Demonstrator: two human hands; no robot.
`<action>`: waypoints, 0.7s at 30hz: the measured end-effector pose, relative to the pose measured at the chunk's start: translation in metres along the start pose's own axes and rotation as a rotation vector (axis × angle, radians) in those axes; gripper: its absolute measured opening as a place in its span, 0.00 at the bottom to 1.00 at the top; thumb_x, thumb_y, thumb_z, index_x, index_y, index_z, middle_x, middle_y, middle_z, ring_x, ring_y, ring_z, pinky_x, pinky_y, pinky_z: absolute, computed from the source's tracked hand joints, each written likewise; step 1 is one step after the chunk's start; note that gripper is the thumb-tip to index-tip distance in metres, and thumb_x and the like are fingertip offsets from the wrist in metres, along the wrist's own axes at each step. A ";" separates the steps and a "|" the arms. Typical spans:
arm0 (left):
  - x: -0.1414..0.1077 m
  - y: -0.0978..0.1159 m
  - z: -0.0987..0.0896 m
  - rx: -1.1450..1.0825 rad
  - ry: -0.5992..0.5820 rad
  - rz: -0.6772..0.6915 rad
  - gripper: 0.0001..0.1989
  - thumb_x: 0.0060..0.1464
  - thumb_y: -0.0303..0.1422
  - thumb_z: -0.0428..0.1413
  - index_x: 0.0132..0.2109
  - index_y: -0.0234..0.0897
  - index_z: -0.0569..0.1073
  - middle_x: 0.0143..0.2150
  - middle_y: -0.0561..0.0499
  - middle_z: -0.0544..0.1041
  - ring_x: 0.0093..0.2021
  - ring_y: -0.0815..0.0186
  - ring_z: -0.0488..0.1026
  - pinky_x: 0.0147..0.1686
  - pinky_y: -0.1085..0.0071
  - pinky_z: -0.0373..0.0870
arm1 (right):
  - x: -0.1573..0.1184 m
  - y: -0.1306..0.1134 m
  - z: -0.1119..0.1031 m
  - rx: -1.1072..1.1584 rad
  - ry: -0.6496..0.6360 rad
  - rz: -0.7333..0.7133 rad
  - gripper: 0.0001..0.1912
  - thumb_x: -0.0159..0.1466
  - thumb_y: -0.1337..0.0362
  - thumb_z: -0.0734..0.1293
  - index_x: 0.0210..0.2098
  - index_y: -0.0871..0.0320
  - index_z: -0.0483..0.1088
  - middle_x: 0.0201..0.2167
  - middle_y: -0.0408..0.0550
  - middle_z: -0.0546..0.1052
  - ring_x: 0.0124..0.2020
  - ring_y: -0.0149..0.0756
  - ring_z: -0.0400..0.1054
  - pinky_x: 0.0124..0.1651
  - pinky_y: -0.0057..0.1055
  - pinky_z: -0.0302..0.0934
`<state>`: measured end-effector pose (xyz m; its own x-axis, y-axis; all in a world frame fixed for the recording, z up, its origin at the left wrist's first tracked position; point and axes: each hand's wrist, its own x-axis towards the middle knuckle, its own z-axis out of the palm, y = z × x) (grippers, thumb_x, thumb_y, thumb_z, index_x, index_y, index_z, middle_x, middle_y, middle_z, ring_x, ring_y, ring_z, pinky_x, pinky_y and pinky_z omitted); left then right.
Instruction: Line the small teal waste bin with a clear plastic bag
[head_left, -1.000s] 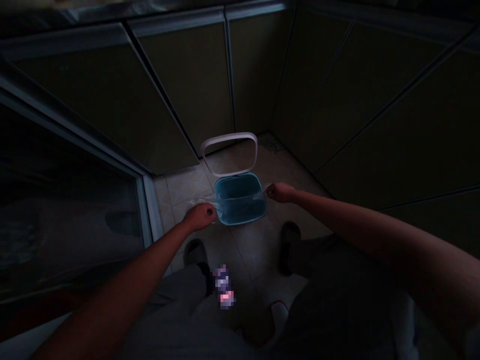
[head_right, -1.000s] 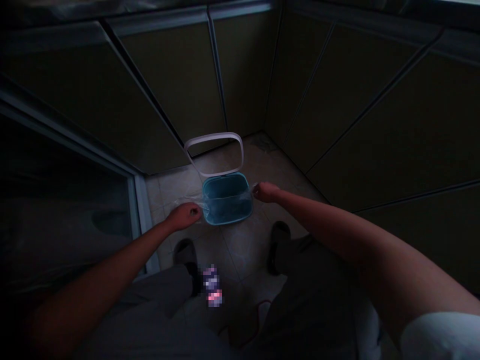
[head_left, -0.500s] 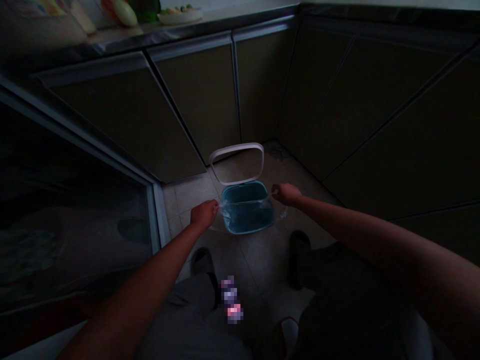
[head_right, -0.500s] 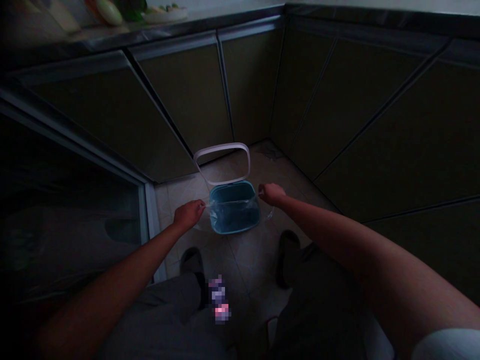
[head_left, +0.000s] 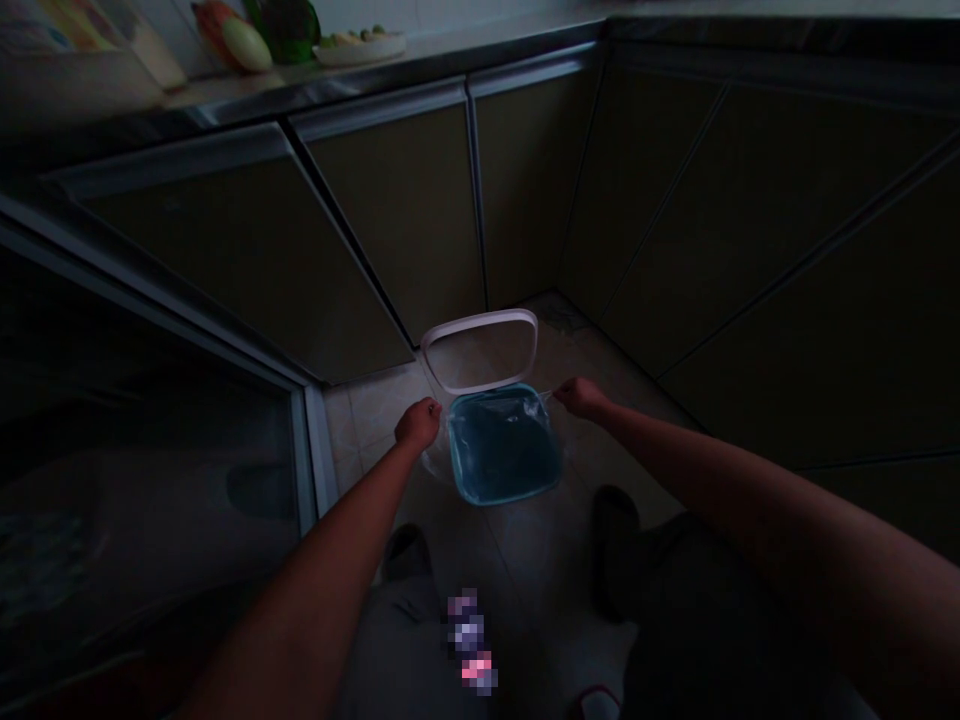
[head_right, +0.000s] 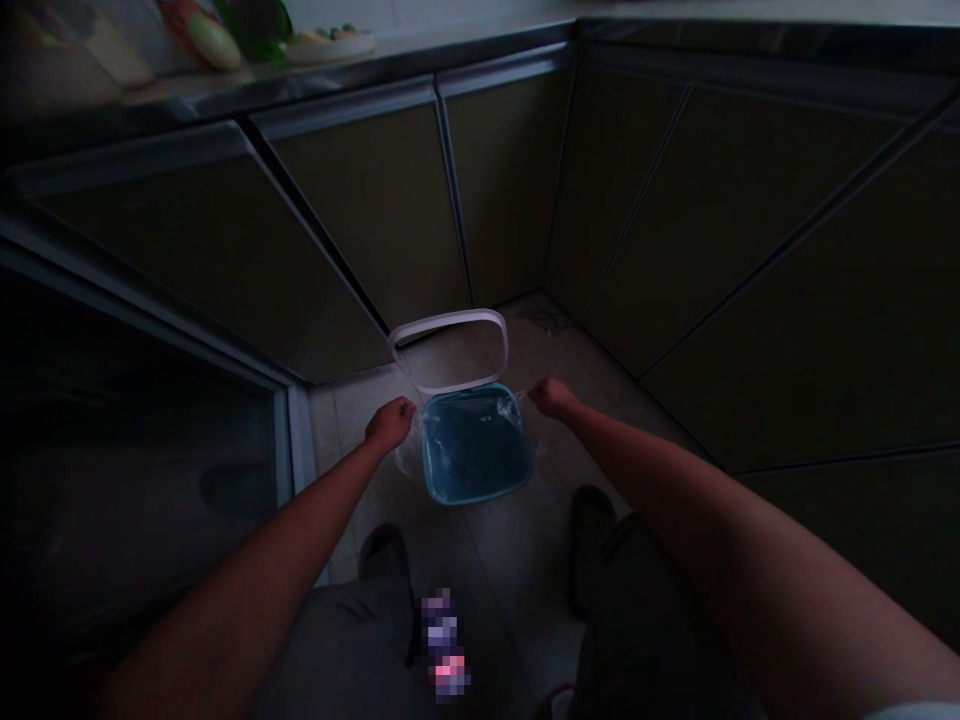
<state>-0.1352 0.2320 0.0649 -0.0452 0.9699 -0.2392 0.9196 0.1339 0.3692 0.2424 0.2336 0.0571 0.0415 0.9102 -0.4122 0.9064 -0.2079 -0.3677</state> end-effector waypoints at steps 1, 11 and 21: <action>0.004 0.002 0.003 -0.032 0.010 -0.017 0.13 0.68 0.40 0.50 0.48 0.43 0.79 0.48 0.46 0.83 0.47 0.61 0.78 0.41 0.71 0.67 | 0.005 0.002 0.002 -0.017 0.022 -0.003 0.18 0.72 0.56 0.63 0.37 0.62 0.80 0.35 0.54 0.81 0.33 0.34 0.73 0.29 0.25 0.54; 0.044 0.003 0.035 -0.283 0.045 -0.144 0.11 0.63 0.33 0.55 0.47 0.39 0.82 0.47 0.45 0.84 0.45 0.61 0.80 0.41 0.72 0.70 | 0.026 0.006 0.016 0.110 0.035 0.124 0.20 0.72 0.52 0.63 0.37 0.59 0.81 0.35 0.52 0.81 0.34 0.34 0.72 0.31 0.27 0.52; 0.055 -0.010 0.053 -0.329 -0.042 -0.156 0.11 0.58 0.29 0.60 0.46 0.34 0.84 0.48 0.42 0.85 0.47 0.61 0.81 0.44 0.74 0.72 | 0.034 0.006 0.038 0.221 -0.045 0.272 0.19 0.71 0.52 0.65 0.35 0.60 0.80 0.26 0.50 0.77 0.26 0.33 0.69 0.30 0.27 0.55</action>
<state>-0.1266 0.2735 0.0005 -0.1528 0.9243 -0.3497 0.7280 0.3445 0.5927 0.2330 0.2497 0.0094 0.2461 0.7953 -0.5540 0.7513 -0.5176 -0.4094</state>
